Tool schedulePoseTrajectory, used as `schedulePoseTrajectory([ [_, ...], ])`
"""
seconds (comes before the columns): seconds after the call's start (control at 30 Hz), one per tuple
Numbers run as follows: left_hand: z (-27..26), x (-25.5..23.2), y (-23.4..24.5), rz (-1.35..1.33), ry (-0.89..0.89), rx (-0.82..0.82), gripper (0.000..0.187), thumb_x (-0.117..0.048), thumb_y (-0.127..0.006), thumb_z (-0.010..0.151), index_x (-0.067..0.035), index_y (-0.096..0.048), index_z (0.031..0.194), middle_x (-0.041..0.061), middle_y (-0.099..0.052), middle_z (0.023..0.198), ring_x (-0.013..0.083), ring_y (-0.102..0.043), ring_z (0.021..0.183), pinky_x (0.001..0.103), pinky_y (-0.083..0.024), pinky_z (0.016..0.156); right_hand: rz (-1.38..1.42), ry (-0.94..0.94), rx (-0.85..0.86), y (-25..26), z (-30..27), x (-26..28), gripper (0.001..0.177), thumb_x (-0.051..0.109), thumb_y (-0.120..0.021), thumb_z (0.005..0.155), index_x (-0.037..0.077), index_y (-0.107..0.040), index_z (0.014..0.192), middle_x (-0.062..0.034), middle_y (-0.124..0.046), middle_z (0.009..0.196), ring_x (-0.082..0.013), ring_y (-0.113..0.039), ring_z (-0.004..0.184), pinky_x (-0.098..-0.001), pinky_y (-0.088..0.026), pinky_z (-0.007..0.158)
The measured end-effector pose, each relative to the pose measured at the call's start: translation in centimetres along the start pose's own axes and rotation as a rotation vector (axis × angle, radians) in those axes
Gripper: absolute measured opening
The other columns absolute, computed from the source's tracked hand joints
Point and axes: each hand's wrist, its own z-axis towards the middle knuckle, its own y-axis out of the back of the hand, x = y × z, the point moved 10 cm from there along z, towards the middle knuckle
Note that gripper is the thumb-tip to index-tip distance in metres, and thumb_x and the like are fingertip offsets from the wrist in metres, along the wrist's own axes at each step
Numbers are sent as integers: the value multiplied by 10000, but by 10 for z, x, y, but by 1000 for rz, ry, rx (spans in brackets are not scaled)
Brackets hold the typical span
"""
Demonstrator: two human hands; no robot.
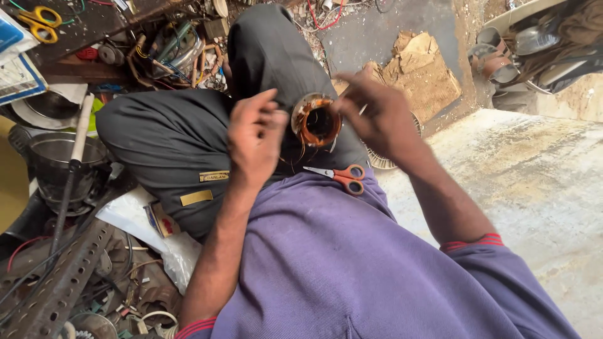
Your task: The person winds copper wire around a cylindrical motor stator core, using scissors to cut the wire and a small yellow tool to press the windings into place. The person continues winding and adjusting the coil throughout the clip.
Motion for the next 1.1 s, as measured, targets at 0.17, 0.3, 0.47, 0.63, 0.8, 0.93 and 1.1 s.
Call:
schedulePoseTrajectory([
  [0.17, -27, 49, -16, -362, 197, 144, 486, -339, -651, 1056, 36, -576, 1355, 79, -658, 1128, 86, -633, 947, 252, -577, 792, 174, -86, 74, -7, 23, -34, 426, 194, -716, 1039, 51, -629, 1430, -146, -731, 1292, -247, -727, 1165, -374, -598, 985],
  [0.3, -41, 39, -42, -497, 227, 302, 637, -466, -569, 1047, 50, -518, 1417, 58, -647, 1106, 85, -646, 985, 264, -629, 831, 175, -78, 280, -33, 23, -29, 630, 142, -820, 833, 33, -580, 1405, -177, -655, 1337, -277, -699, 1111, -383, -606, 906],
  [0.47, -11, 5, -21, -445, 144, 220, 666, -470, -582, 1085, 97, -524, 1429, 89, -631, 1066, 120, -605, 953, 272, -544, 831, 176, -234, 145, -28, 23, -22, 572, 65, -758, 868, 37, -591, 1414, -201, -738, 1128, -235, -732, 946, -374, -625, 846],
  [0.63, 56, -9, -10, -70, -3, 308, 625, -533, -500, 1117, 61, -694, 1114, 88, -665, 922, 88, -622, 892, 290, -510, 785, 631, -372, -60, -46, -4, -24, 685, 54, -733, 864, 1, -412, 1467, -145, -590, 1028, -210, -703, 817, -324, -648, 658],
  [0.8, 72, 21, -34, 75, 187, 447, 614, -541, -575, 1047, 52, -728, 998, 147, -625, 736, 143, -564, 740, 327, -508, 668, 627, -440, -114, -61, -14, -51, 766, 160, -745, 887, -7, -297, 1485, -148, -584, 1101, -218, -687, 916, -321, -646, 729],
  [0.93, 61, 14, -25, -55, -8, 398, 565, -527, -600, 1026, 18, -731, 1098, 98, -749, 916, 153, -715, 854, 298, -562, 751, 32, -183, -315, 11, -17, -35, 704, 417, -568, 1098, -34, -331, 1584, -228, -468, 1485, -322, -466, 1344, -436, -406, 1118],
  [1.1, 61, 16, -26, -51, -43, 380, 506, -479, -612, 1067, 3, -743, 1146, 99, -743, 1018, 169, -720, 945, 315, -578, 821, -323, 306, -374, -4, 2, 49, 792, 567, -423, 1078, 143, -105, 1666, -146, 2, 1747, -280, 28, 1583, -419, -57, 1332],
])
